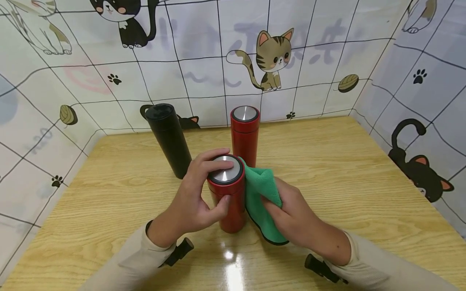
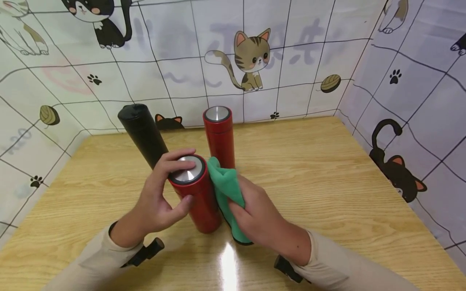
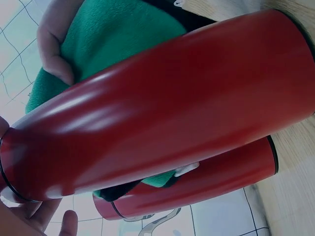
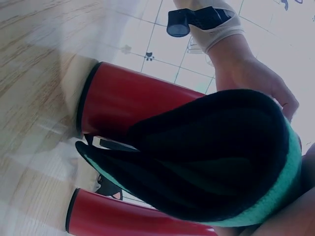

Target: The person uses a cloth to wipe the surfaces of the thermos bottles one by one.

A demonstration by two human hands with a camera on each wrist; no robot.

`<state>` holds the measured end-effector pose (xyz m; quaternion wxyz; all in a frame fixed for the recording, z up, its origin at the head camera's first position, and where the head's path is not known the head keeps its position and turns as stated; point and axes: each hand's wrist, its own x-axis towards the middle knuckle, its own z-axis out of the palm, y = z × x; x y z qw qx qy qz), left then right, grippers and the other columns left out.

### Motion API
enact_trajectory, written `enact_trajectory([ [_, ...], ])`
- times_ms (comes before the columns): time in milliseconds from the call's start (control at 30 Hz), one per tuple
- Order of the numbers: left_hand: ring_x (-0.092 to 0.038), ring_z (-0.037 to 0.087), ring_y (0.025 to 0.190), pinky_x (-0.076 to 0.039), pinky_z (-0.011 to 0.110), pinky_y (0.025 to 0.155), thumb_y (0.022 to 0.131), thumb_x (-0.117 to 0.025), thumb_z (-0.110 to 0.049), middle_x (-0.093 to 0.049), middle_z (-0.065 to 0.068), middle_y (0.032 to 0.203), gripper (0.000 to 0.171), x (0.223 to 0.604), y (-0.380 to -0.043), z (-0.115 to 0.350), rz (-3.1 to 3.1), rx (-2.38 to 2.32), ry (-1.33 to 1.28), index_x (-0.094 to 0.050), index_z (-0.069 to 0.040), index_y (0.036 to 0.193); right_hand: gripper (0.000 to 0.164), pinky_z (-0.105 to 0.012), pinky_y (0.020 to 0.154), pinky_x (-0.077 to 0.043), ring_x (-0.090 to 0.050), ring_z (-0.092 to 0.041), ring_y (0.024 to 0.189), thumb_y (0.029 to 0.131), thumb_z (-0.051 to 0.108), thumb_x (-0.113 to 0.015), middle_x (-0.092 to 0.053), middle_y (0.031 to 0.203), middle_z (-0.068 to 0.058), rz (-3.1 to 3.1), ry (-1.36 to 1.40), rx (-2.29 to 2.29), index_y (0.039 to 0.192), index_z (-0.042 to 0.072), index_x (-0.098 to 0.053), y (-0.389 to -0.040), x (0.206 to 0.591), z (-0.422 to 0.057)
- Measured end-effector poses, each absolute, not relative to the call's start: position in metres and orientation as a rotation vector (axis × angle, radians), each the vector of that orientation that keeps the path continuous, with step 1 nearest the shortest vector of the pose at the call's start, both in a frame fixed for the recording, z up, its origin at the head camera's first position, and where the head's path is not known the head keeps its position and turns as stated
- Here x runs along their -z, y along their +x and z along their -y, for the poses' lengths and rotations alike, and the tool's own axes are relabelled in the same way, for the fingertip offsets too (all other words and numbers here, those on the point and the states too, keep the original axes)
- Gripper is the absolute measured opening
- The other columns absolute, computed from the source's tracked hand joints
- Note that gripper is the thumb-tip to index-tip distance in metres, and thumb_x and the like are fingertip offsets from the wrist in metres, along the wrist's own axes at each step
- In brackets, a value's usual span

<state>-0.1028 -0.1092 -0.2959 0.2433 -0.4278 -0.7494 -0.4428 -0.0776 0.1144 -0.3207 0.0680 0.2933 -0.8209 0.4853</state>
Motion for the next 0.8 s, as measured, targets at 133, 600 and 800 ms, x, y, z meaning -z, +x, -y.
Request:
enact_trajectory([
  [133, -0.044, 0.026, 0.121, -0.048, 0.03, 0.092, 0.08, -0.065, -0.03, -0.041, 0.012, 0.135, 0.048, 0.2971, -0.1034, 0.1102, 2.073, 1.228, -1.153, -0.051, -0.007, 0.121, 0.047, -0.028, 0.094, -0.047, -0.052, -0.01, 0.117, 0.092, 0.003, -0.046, -0.052, 0.132, 0.002, 2.48, 0.858, -1.451, 0.137, 0.018, -0.042, -0.077, 0.3201, -0.1144],
  [600, -0.045, 0.023, 0.118, -0.051, 0.029, 0.088, 0.078, -0.071, -0.027, -0.044, 0.012, 0.129, 0.047, 0.2952, -0.1059, 0.1115, 2.071, 1.245, -1.112, -0.055, -0.011, 0.119, 0.049, -0.025, 0.096, -0.045, -0.05, -0.01, 0.12, 0.093, 0.003, -0.045, -0.049, 0.136, 0.0, 2.452, 0.877, -1.489, 0.139, 0.018, -0.039, -0.0781, 0.3194, -0.1134],
  [800, -0.043, 0.023, 0.121, -0.05, 0.03, 0.09, 0.079, -0.067, -0.025, -0.044, 0.014, 0.133, 0.046, 0.2914, -0.1042, 0.1106, 2.089, 1.226, -1.131, -0.053, -0.01, 0.121, 0.049, -0.023, 0.095, -0.045, -0.051, -0.011, 0.119, 0.091, -0.001, -0.047, -0.05, 0.134, -0.003, 2.389, 0.864, -1.499, 0.137, 0.014, -0.041, -0.0767, 0.3167, -0.1144],
])
